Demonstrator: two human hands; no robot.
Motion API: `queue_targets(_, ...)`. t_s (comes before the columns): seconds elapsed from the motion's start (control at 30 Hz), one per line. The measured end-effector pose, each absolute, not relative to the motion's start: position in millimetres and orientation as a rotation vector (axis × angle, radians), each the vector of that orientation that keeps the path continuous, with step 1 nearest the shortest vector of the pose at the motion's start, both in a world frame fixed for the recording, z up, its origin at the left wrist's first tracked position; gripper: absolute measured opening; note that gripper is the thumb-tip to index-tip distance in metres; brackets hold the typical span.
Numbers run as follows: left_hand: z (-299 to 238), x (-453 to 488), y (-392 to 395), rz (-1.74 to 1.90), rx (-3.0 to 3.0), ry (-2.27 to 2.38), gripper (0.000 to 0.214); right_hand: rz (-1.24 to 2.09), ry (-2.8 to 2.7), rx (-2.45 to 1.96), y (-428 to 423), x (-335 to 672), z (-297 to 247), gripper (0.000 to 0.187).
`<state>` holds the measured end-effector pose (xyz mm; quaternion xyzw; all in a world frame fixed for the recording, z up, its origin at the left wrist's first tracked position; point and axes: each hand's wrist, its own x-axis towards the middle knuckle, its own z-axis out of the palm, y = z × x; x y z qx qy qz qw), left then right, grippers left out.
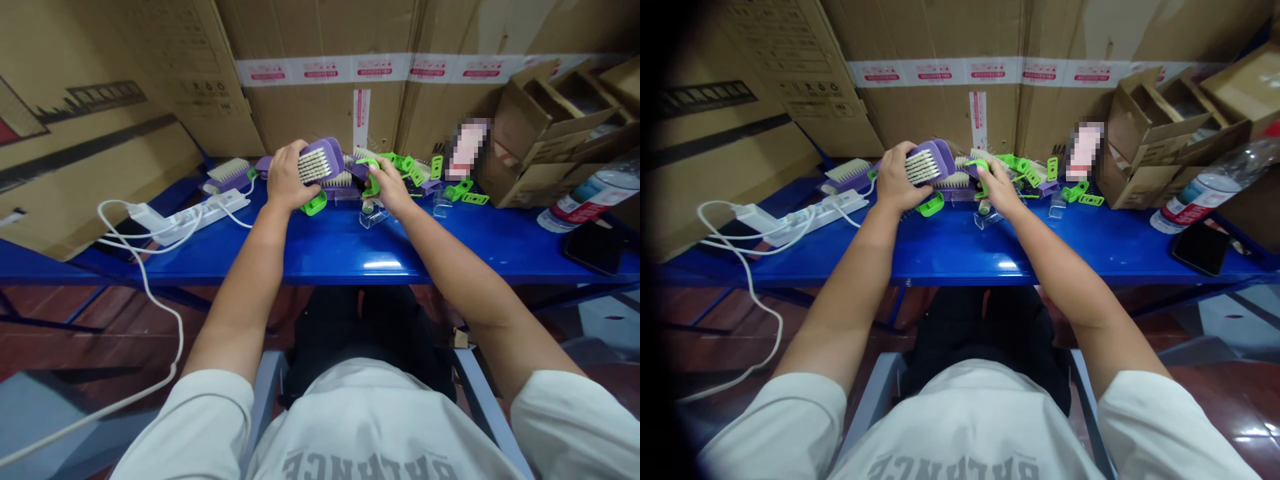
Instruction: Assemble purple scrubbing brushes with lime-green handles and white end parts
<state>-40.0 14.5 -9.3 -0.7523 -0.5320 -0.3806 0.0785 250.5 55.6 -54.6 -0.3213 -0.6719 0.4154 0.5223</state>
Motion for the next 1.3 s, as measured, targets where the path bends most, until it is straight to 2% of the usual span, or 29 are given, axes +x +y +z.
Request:
queue_targets(0.87,-16,-31,17,-1.087,-2.313,-1.532,0.09,0.855,-1.685,-0.768,25,248,-36,0.092)
queue_targets(1.3,-15,-27,13,-1.03,-2.343,-1.532,0.094,0.891,-1.675,-0.716,29,246,-38,0.089)
